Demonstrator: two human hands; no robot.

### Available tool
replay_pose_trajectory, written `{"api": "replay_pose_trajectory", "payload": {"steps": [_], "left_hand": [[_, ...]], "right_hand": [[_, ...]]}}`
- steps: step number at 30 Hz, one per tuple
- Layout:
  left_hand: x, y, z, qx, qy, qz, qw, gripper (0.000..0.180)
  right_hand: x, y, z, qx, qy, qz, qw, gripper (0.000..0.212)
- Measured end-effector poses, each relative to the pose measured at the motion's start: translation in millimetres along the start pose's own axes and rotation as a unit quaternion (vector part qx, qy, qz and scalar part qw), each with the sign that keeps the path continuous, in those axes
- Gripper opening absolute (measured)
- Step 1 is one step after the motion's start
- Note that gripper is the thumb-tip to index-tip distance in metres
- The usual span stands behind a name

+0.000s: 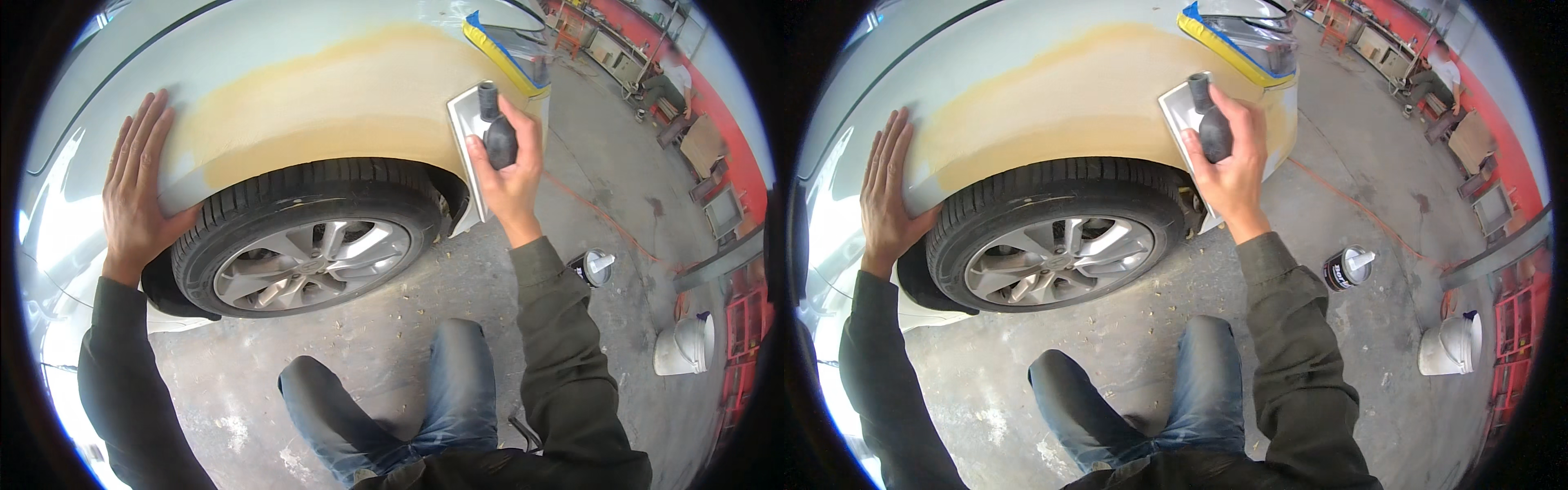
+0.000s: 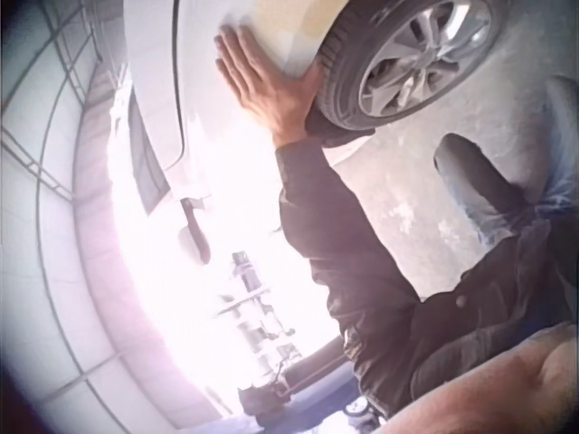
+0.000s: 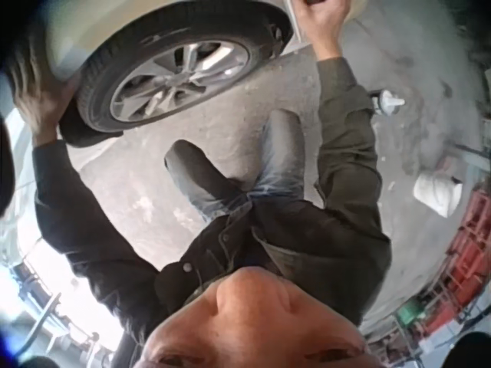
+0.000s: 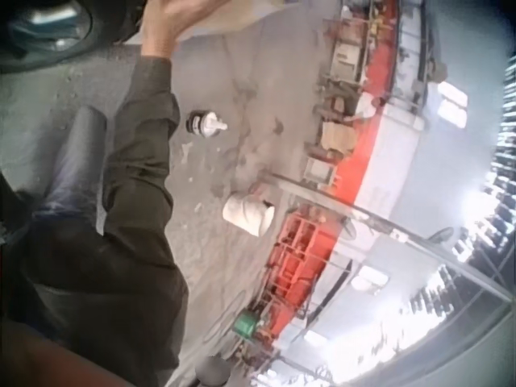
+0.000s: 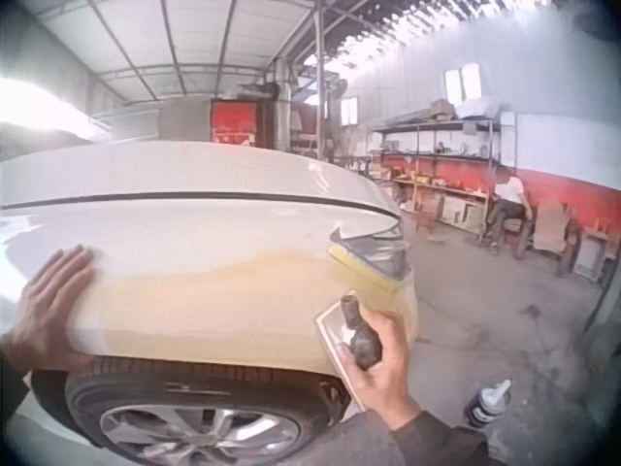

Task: The person walks to a white sedan in a garage, picks up a sanding block, and sands the front right fender. The person repeatedly rubs the sanding block over the fender surface and periodically wipes the area with their hand.

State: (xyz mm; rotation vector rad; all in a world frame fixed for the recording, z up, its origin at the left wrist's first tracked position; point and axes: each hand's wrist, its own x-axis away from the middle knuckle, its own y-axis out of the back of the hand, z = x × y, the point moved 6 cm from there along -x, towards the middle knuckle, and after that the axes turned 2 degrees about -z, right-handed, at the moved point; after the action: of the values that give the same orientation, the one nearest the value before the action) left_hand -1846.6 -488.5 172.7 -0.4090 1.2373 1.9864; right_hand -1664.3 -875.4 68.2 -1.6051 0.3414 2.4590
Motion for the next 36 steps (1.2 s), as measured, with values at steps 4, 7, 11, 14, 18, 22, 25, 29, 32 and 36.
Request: {"api": "replay_pose_trajectory", "payload": {"steps": [4,7,11,14,18,22,25,29,32,36], "left_hand": [[2,-7,2,-0.004,0.004,-0.003,1.000,0.111],[5,1,4,-0.004,0.009,0.005,1.000,0.109],[6,-2,6,-0.021,-0.008,-0.002,1.000,0.107],[5,3,8,-0.024,-0.005,-0.006,1.000,0.106],[-3,0,0,-0.017,-0.003,-0.001,1.000,0.102],[0,3,-3,-0.017,-0.008,-0.006,1.000,0.097],[1,-4,-1,-0.010,-0.015,-0.001,1.000,0.098],[9,3,10,-0.056,-0.017,0.015,0.998,0.105],[7,-2,10,-0.047,-0.006,0.014,0.999,0.108],[0,-7,1,-0.030,-0.004,0.003,1.000,0.106]], "right_hand": [[-8,-49,62,0.019,0.078,-0.001,0.997,0.051],[-20,-104,140,-0.014,0.026,0.014,0.999,0.070],[-21,-84,115,0.012,0.047,0.027,0.998,0.063],[-4,-29,22,-0.019,0.012,-0.030,0.999,0.049],[13,-32,26,0.006,-0.028,-0.097,0.995,0.045],[-5,-117,161,-0.024,-0.013,-0.021,0.999,0.061],[-6,-116,162,-0.038,0.000,-0.017,0.999,0.066],[4,-66,83,-0.002,-0.031,-0.064,0.997,0.055],[30,-16,-1,-0.029,-0.122,-0.135,0.983,0.051],[30,-46,35,0.003,-0.110,-0.142,0.984,0.055]]}}
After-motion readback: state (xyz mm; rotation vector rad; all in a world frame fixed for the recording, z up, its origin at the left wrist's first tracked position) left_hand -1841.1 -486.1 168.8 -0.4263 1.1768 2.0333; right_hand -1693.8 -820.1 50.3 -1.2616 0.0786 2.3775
